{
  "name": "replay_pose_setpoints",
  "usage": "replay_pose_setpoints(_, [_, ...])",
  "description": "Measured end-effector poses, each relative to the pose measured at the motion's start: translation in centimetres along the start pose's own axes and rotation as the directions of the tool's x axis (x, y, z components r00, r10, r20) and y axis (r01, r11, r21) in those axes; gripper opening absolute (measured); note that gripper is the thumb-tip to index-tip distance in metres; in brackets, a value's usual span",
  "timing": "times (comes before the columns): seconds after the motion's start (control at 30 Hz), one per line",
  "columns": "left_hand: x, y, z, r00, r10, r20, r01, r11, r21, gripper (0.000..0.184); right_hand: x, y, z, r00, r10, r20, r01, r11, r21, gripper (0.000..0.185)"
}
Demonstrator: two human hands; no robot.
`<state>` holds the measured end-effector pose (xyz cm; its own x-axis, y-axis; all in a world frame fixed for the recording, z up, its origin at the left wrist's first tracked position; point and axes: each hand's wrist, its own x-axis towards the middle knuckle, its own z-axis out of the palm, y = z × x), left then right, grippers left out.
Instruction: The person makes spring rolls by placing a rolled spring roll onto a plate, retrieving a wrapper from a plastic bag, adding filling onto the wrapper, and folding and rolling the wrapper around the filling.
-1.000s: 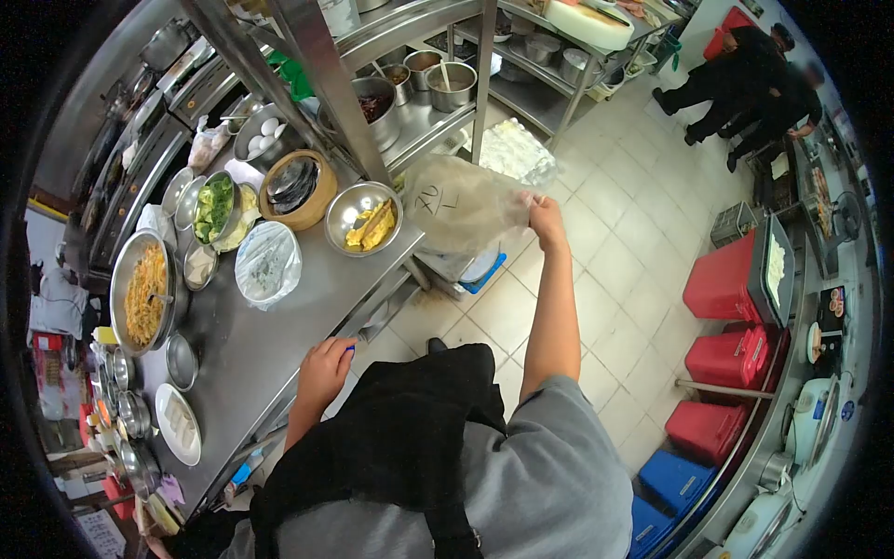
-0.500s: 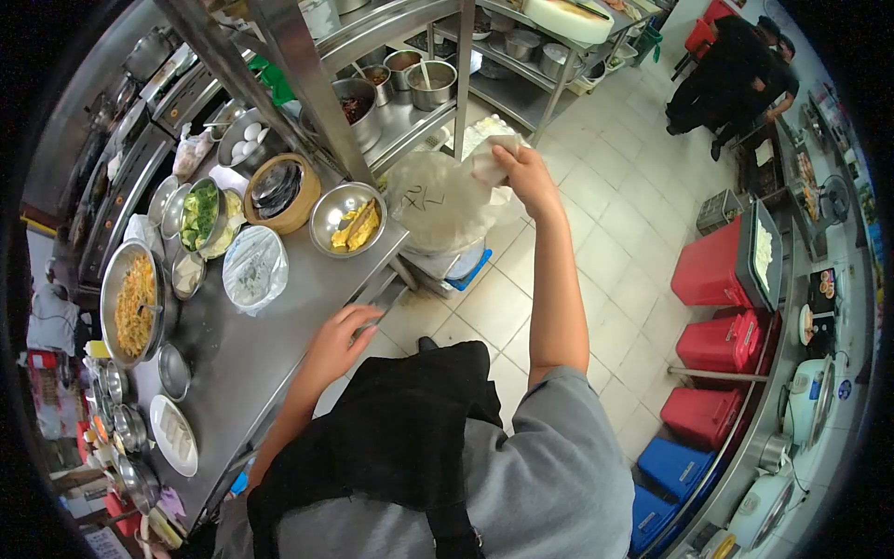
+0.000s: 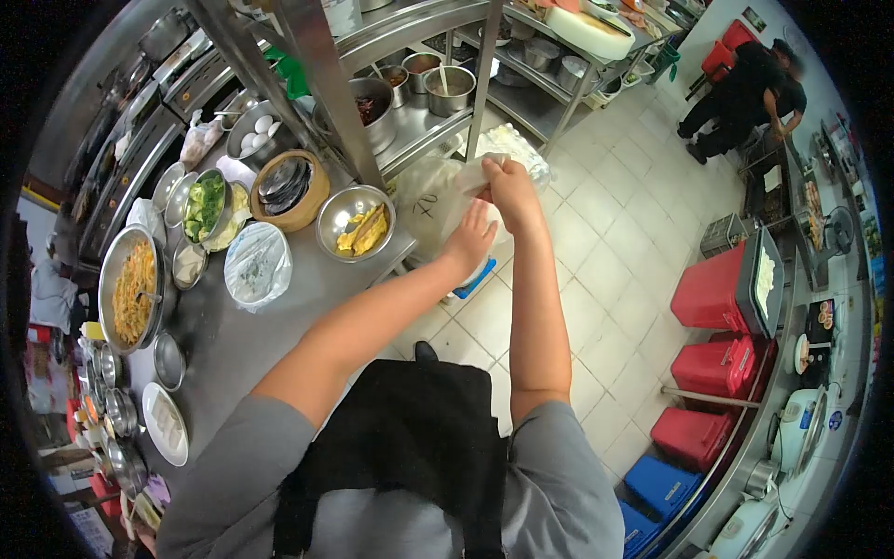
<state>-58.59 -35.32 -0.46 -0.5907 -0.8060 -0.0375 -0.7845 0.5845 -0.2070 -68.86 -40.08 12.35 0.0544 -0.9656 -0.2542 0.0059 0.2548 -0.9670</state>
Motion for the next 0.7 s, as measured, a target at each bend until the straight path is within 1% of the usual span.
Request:
replay_pose_setpoints(0.03, [1.0, -0.2, 2.3, 0.992, -0.033, 0.123, 0.050, 0.990, -0.132, 0.058, -1.0, -0.7, 0.6, 1.000, -0.012, -0.026, 0.014, 0.996, 0.084, 0.031])
replay_pose_setpoints(0.07, [2.1, -0.3, 5.6, 0.968, -0.048, 0.248, 0.113, 0.960, -0.255, 0.059, -1.3, -0.8, 0.4, 0.999, -0.014, -0.044, 0.019, 0.993, 0.121, 0.031])
replay_pose_setpoints(0.1, [1.3, -1.7, 6.1, 0.993, -0.112, 0.037, 0.117, 0.959, -0.259, 0.061, -1.4, -0.8, 0.2, 0.998, -0.014, -0.062, 0.024, 0.988, 0.155, 0.031])
replay_pose_setpoints(0.13, [1.8, -1.7, 6.1, 0.975, -0.108, 0.192, 0.154, 0.959, -0.239, 0.059, -1.5, -0.9, -0.1, 0.997, -0.015, -0.080, 0.030, 0.981, 0.189, 0.031])
replay_pose_setpoints(0.17, [2.7, -1.5, 5.9, 0.933, -0.105, 0.343, 0.186, 0.959, -0.213, 0.056, -1.5, -1.2, -0.6, 0.997, -0.028, -0.074, 0.044, 0.975, 0.218, 0.031])
replay_pose_setpoints(0.23, [2.9, -1.7, 5.8, 0.917, -0.128, 0.378, 0.188, 0.974, -0.125, 0.060, -1.9, -2.4, -1.4, 0.997, -0.055, -0.062, 0.070, 0.959, 0.274, 0.030])
replay_pose_setpoints(0.27, [3.4, -1.4, 9.2, 0.953, -0.147, 0.264, 0.169, 0.983, -0.065, 0.066, -2.1, -3.0, -1.6, 0.996, -0.065, -0.061, 0.080, 0.955, 0.286, 0.030])
replay_pose_setpoints(0.3, [3.3, -1.5, 9.7, 0.977, -0.156, 0.146, 0.158, 0.987, -0.003, 0.073, -2.4, -3.8, -1.7, 0.996, -0.073, -0.059, 0.088, 0.951, 0.297, 0.030])
replay_pose_setpoints(0.4, [3.7, -1.7, 10.0, 0.946, -0.122, 0.300, 0.149, 0.986, -0.068, 0.074, -2.8, -5.3, -2.0, 0.997, -0.070, -0.041, 0.080, 0.947, 0.312, 0.031])
replay_pose_setpoints(0.47, [3.7, -2.1, 9.4, 0.918, -0.131, 0.375, 0.168, 0.984, -0.067, 0.061, -2.7, -5.8, -2.0, 0.996, -0.089, -0.011, 0.088, 0.941, 0.327, 0.031])
replay_pose_setpoints(0.5, [3.8, -2.2, 10.0, 0.901, -0.137, 0.412, 0.178, 0.982, -0.065, 0.055, -2.8, -6.2, -2.1, 0.992, -0.127, -0.016, 0.125, 0.932, 0.341, 0.032])
replay_pose_setpoints(0.6, [3.1, -2.1, 12.8, 0.904, -0.288, 0.316, 0.336, 0.936, -0.109, 0.055, -3.7, -8.4, -2.4, 0.971, -0.237, -0.020, 0.228, 0.902, 0.367, 0.034])
replay_pose_setpoints(0.67, [3.4, -2.0, 15.2, 0.914, -0.242, 0.326, 0.320, 0.924, -0.210, 0.068, -5.3, -10.2, -2.7, 0.953, -0.304, -0.012, 0.286, 0.883, 0.373, 0.037])
replay_pose_setpoints(0.7, [3.3, -2.2, 15.8, 0.915, -0.228, 0.331, 0.320, 0.912, -0.256, 0.075, -5.9, -10.7, -3.0, 0.953, -0.304, 0.002, 0.286, 0.899, 0.332, 0.037])
